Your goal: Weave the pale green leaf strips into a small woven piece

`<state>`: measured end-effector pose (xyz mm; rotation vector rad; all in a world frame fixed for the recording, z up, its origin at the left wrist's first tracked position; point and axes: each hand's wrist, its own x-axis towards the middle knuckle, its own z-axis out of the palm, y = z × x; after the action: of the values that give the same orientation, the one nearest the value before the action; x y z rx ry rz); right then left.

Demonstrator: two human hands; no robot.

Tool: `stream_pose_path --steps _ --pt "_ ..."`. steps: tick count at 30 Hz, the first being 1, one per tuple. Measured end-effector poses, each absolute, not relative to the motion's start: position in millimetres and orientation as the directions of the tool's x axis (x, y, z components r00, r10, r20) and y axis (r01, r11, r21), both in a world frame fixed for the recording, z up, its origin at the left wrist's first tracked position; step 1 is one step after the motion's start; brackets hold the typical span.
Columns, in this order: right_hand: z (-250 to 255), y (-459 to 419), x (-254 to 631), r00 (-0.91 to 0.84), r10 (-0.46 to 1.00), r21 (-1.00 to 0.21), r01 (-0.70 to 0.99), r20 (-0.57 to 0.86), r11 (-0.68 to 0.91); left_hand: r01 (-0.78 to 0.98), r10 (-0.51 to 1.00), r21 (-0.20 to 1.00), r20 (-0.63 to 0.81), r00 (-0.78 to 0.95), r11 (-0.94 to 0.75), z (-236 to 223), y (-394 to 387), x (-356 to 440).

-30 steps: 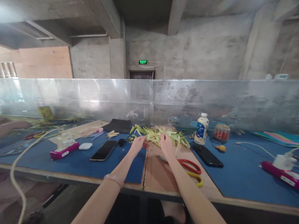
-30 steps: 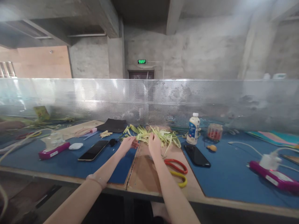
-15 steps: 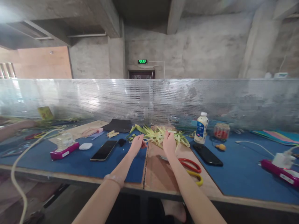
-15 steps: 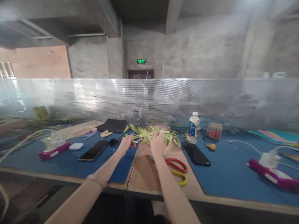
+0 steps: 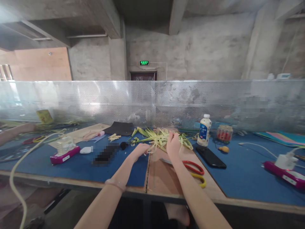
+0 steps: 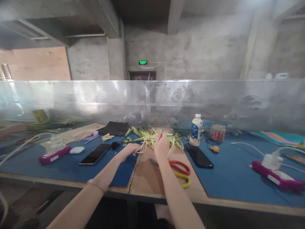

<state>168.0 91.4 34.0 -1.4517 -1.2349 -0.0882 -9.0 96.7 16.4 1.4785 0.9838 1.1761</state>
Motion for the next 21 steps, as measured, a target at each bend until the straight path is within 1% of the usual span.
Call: stream_pose_path --steps 2,3,5,7,9,12,14,17,21 --pt "34 88 164 0.362 0.635 -0.631 0.731 0.682 0.261 0.121 0.928 0.948 0.254 0.274 -0.295 15 96 -7" --pt "34 86 163 0.330 0.642 -0.613 0.739 0.692 0.280 0.138 0.915 0.934 0.281 0.289 -0.330 15 96 -6" --pt "35 82 160 0.293 0.651 -0.592 0.749 0.700 0.299 0.106 0.909 0.930 0.312 0.276 -0.352 16 97 -6" --pt "36 80 159 0.285 0.661 -0.584 0.760 0.694 0.286 0.017 0.920 0.952 0.290 0.262 -0.305 18 98 -5" --pt "37 79 159 0.280 0.670 -0.579 0.769 0.687 0.272 -0.109 0.922 0.966 0.258 0.288 -0.236 20 98 -3" --pt "37 80 159 0.288 0.665 -0.589 0.756 0.690 0.284 -0.247 0.906 0.952 0.261 0.334 -0.183 23 96 -2" --pt "37 81 160 0.314 0.645 -0.610 0.734 0.696 0.300 -0.275 0.899 0.948 0.257 0.354 -0.162 23 94 -2" --pt "36 84 161 0.353 0.622 -0.631 0.714 0.699 0.304 -0.255 0.897 0.954 0.247 0.366 -0.159 23 91 -4" --pt "36 82 160 0.313 0.634 -0.599 0.741 0.707 0.302 -0.221 0.886 0.955 0.272 0.376 -0.199 25 86 -4"
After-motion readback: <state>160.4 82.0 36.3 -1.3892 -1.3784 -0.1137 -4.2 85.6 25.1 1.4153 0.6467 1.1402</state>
